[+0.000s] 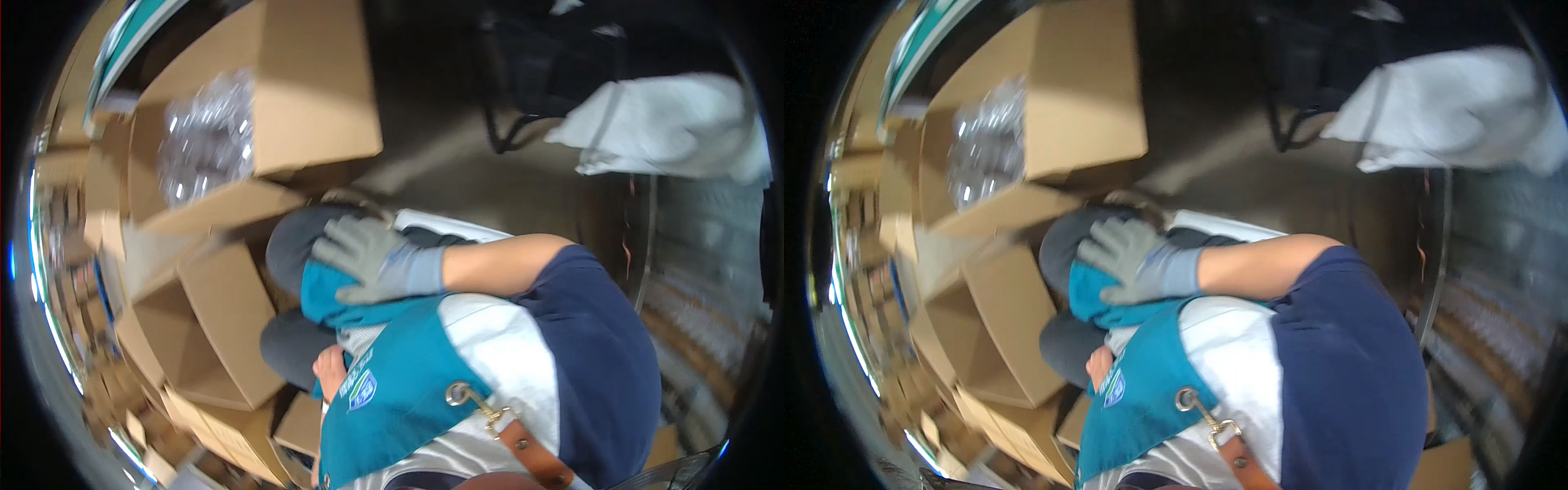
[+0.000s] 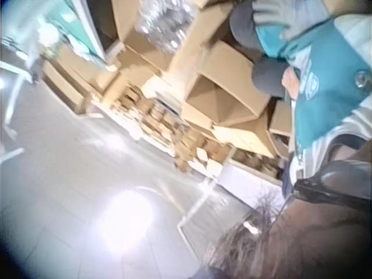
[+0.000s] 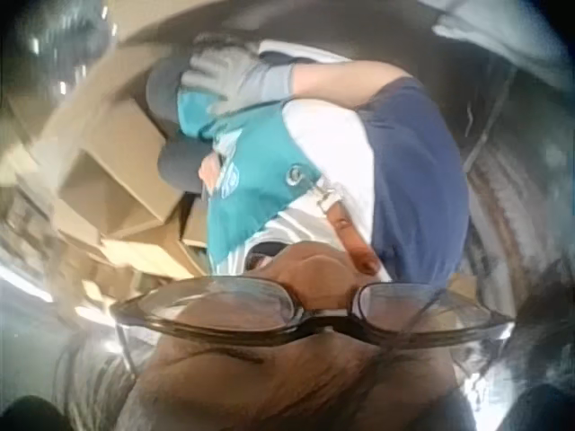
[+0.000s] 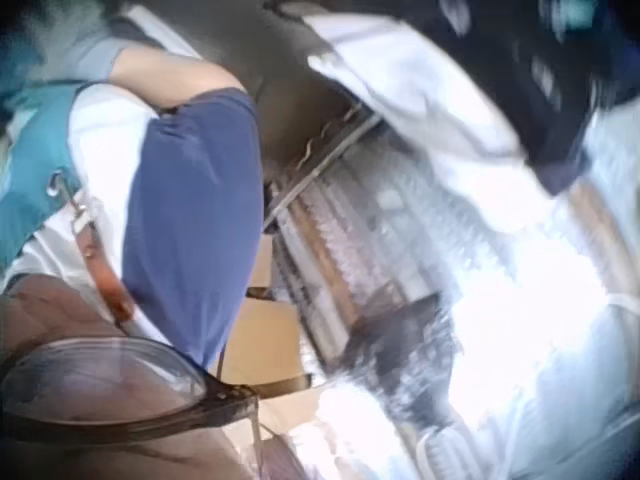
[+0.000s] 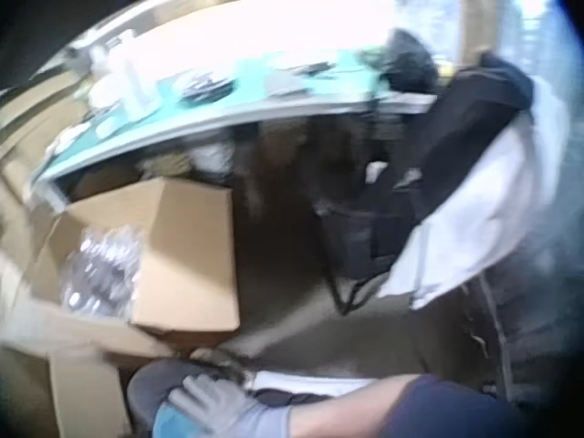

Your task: Inspecting black plastic parts and packing them into cardboard boxes on a factory floor.

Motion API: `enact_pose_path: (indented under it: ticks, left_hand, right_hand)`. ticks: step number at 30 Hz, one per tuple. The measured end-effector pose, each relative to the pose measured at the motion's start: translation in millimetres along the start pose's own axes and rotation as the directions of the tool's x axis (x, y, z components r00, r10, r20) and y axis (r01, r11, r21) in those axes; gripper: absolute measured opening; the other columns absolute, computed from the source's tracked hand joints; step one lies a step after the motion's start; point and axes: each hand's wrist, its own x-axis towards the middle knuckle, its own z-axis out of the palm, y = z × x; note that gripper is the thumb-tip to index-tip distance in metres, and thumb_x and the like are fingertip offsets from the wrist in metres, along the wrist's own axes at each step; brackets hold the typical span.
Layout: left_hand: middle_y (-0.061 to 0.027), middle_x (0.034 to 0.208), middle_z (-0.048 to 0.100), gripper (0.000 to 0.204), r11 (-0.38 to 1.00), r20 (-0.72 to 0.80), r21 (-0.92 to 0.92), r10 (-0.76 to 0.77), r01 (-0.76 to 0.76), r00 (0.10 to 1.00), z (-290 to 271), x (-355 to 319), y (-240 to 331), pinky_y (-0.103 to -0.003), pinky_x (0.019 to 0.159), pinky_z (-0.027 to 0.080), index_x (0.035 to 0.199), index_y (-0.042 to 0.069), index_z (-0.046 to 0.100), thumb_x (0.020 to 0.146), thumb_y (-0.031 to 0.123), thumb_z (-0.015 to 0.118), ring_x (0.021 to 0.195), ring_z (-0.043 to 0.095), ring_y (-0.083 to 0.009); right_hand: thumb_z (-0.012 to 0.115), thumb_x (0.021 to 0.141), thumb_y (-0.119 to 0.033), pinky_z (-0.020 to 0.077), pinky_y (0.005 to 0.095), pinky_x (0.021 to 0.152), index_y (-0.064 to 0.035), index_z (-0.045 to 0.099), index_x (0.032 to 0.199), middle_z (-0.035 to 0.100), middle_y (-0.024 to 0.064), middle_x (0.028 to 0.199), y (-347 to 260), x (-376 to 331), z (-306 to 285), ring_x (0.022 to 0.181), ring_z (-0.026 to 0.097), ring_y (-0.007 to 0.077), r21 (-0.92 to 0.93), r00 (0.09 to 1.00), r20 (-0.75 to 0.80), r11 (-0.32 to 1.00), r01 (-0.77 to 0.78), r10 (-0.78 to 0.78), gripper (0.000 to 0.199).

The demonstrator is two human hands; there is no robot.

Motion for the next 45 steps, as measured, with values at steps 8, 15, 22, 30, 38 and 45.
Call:
enact_pose_path:
  ticks: [8,15,22,30,38,45]
  left_hand:
    - [-0.0089,0.079,0.054,0.008,0.757,-0.803,-0.367,-0.551,0.54,0.227,-103,-71,-17,-0.035,0.069,0.045,0.084,0.001,0.056,0.087,0.001,0.063,0.07,0.049,-0.0205]
    - [-0.0155,0.142,0.046,0.077,0.907,-0.515,0.081,-0.317,0.413,0.796,-116,-39,-15,-0.052,0.109,0.027,0.136,0.01,0.052,0.076,0.055,0.069,0.133,0.037,-0.0387]
    - [-0.0059,0.135,0.057,0.056,0.963,-0.469,-0.121,-0.271,0.243,0.841,-22,16,-40,-0.056,0.108,0.019,0.12,0.027,0.069,0.071,0.054,0.068,0.132,0.042,-0.0335]
    - [0.0034,0.128,0.062,0.029,0.946,-0.465,-0.203,-0.321,0.254,0.825,-48,55,-83,-0.048,0.107,0.024,0.106,0.038,0.072,0.078,0.044,0.068,0.126,0.05,-0.0217]
    - [-0.0026,0.135,0.056,0.041,0.702,-0.055,-0.623,-0.479,0.345,0.876,-140,50,-60,-0.058,0.106,0.03,0.106,0.021,0.07,0.067,0.032,0.07,0.134,0.043,-0.0283]
    - [-0.0076,0.133,0.057,0.041,0.349,0.145,-0.753,-0.739,0.558,0.658,-156,40,45,-0.047,0.108,0.033,0.114,0.015,0.067,0.077,0.032,0.067,0.131,0.047,-0.0285]
  right_hand:
    - [0.061,0.096,-0.012,0.0514,0.0281,0.078,-0.0026,0.069,0.101,0.07,0.0059,0.095,24,42,-38,0.087,0.064,0.0136,0.6,0.903,-0.194,0.775,-0.199,0.382,0.013]
    - [0.075,0.071,-0.047,0.0355,0.0498,0.107,-0.0066,0.053,0.136,0.053,0.0215,0.134,-59,106,-35,0.13,0.046,0.0409,-0.121,0.869,0.203,0.869,0.479,-0.451,0.079]
    - [0.071,0.072,-0.05,0.0302,0.0563,0.105,-0.0115,0.063,0.123,0.055,0.0185,0.132,-42,129,33,0.127,0.046,0.0421,-0.1,0.759,0.55,0.874,0.475,-0.349,0.065]
    - [0.067,0.077,-0.052,0.0321,0.0525,0.105,-0.0146,0.068,0.114,0.058,0.0133,0.129,-36,198,93,0.126,0.048,0.0355,0.004,0.694,0.619,0.885,0.466,-0.368,0.053]
    - [0.064,0.081,-0.05,0.0294,0.0525,0.11,-0.0147,0.063,0.124,0.053,0.0145,0.137,-67,254,67,0.132,0.043,0.0358,0.05,0.381,0.907,0.945,0.324,-0.178,0.056]
    - [0.056,0.087,-0.054,0.0282,0.044,0.115,-0.0167,0.05,0.141,0.037,0.0143,0.153,-80,278,-22,0.14,0.036,0.0326,-0.154,-0.079,0.978,0.918,0.364,0.195,0.066]
